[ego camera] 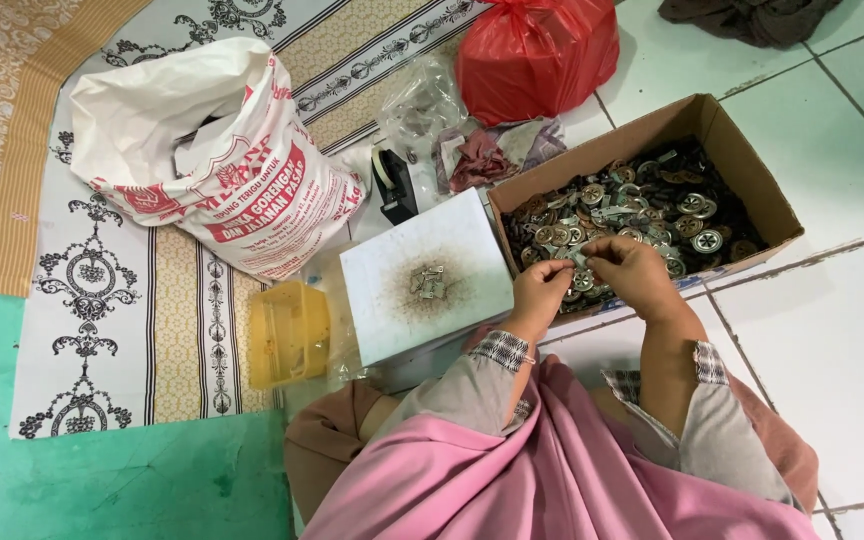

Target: Sorting small metal components from a large cardboard box and placing them into small plastic bags.

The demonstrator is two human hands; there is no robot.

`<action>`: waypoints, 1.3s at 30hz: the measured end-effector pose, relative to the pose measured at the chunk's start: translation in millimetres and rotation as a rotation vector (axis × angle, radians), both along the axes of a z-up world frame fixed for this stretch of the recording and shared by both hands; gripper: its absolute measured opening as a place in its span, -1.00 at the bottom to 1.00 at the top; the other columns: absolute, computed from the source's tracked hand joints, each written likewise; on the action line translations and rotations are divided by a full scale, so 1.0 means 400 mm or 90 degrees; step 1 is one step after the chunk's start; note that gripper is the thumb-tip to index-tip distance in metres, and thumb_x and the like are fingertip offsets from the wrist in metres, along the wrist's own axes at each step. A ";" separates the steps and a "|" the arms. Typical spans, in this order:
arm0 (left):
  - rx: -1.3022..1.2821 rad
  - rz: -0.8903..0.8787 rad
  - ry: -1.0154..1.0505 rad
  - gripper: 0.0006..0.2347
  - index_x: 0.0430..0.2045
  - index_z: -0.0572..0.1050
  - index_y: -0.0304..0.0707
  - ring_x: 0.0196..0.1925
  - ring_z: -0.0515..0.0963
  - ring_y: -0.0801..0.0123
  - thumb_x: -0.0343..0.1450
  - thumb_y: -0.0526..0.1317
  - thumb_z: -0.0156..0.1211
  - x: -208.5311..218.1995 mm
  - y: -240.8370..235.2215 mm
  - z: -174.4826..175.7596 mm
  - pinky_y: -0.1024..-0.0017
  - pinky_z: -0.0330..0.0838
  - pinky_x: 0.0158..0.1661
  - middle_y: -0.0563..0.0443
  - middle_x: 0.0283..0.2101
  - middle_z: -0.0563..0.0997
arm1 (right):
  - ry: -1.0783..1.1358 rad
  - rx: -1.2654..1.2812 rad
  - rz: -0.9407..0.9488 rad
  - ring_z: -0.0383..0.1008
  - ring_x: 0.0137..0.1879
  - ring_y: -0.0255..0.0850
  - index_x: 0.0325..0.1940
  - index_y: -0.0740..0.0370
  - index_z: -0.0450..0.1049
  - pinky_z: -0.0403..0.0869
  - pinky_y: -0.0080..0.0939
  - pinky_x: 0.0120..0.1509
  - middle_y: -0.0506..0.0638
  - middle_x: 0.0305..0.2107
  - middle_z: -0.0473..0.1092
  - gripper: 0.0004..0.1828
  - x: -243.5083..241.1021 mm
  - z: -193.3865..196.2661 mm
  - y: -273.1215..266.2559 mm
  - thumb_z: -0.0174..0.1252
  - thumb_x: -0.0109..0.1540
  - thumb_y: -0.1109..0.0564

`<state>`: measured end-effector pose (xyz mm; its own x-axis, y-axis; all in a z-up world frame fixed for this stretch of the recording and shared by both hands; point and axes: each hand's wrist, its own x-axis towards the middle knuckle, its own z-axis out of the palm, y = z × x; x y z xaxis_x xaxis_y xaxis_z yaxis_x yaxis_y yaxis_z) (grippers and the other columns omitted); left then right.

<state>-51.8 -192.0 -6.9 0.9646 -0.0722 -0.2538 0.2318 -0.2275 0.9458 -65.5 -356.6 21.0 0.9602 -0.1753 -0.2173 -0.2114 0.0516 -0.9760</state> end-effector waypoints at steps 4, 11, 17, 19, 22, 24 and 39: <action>-0.024 0.015 0.015 -0.81 -0.20 0.67 -0.22 -0.26 0.56 0.48 0.38 -0.18 0.33 -0.002 -0.009 0.023 0.50 0.45 -0.28 -0.08 -0.36 0.65 | -0.004 -0.011 0.007 0.52 -0.35 -0.10 -0.06 0.41 0.57 0.61 -0.09 -0.24 0.31 -0.37 0.50 -0.81 -0.001 -0.001 -0.003 0.21 0.24 0.38; -0.028 0.032 0.030 -0.83 -0.27 0.67 -0.29 -0.32 0.54 0.46 0.37 -0.21 0.34 0.006 -0.020 0.010 0.51 0.41 -0.33 -0.08 -0.44 0.62 | 0.013 -0.030 0.036 0.53 -0.37 -0.13 -0.05 0.35 0.59 0.58 -0.13 -0.23 0.23 -0.39 0.52 -0.75 0.007 0.003 -0.004 0.28 0.18 0.35; -0.025 0.032 0.029 -0.85 -0.28 0.66 -0.29 -0.35 0.53 0.48 0.38 -0.21 0.32 0.009 -0.022 0.009 0.53 0.41 -0.36 -0.06 -0.46 0.61 | 0.012 -0.089 0.030 0.53 -0.38 -0.16 -0.04 0.30 0.60 0.55 -0.14 -0.25 0.18 -0.38 0.53 -0.74 0.022 -0.020 -0.017 0.27 0.18 0.35; -0.025 0.032 0.029 -0.86 -0.29 0.66 -0.28 -0.36 0.53 0.50 0.39 -0.22 0.31 0.008 -0.019 0.006 0.55 0.41 -0.37 -0.05 -0.47 0.61 | 0.009 -0.121 0.027 0.55 -0.38 -0.18 -0.04 0.25 0.62 0.55 -0.15 -0.26 0.15 -0.38 0.55 -0.75 0.027 -0.048 -0.022 0.28 0.19 0.33; 0.013 0.026 0.018 -0.86 -0.28 0.67 -0.24 -0.31 0.53 0.45 0.39 -0.21 0.30 0.012 -0.010 -0.008 0.48 0.42 -0.32 -0.06 -0.42 0.62 | 0.014 -0.202 0.021 0.59 -0.32 -0.15 0.00 0.09 0.63 0.54 -0.08 -0.14 0.05 -0.36 0.56 -0.69 0.034 -0.091 -0.030 0.27 0.18 0.26; 0.025 0.031 0.011 -0.85 -0.27 0.69 -0.19 -0.29 0.57 0.44 0.38 -0.18 0.31 0.014 -0.004 -0.011 0.44 0.45 -0.29 -0.05 -0.39 0.65 | -0.003 -0.275 0.012 0.60 -0.24 -0.12 0.02 -0.01 0.66 0.53 -0.11 -0.09 -0.01 -0.34 0.57 -0.68 0.037 -0.116 -0.029 0.23 0.20 0.21; 0.120 -0.032 -0.099 -0.82 -0.10 0.59 -0.20 0.00 0.61 0.01 0.45 -0.36 0.15 -0.078 0.214 0.111 0.20 0.56 -0.01 -0.20 -0.16 0.62 | -0.161 -0.398 0.040 0.54 -0.12 0.04 -0.05 0.21 0.65 0.55 -0.03 -0.02 0.09 -0.31 0.50 -0.76 0.012 -0.101 0.112 0.27 0.20 0.28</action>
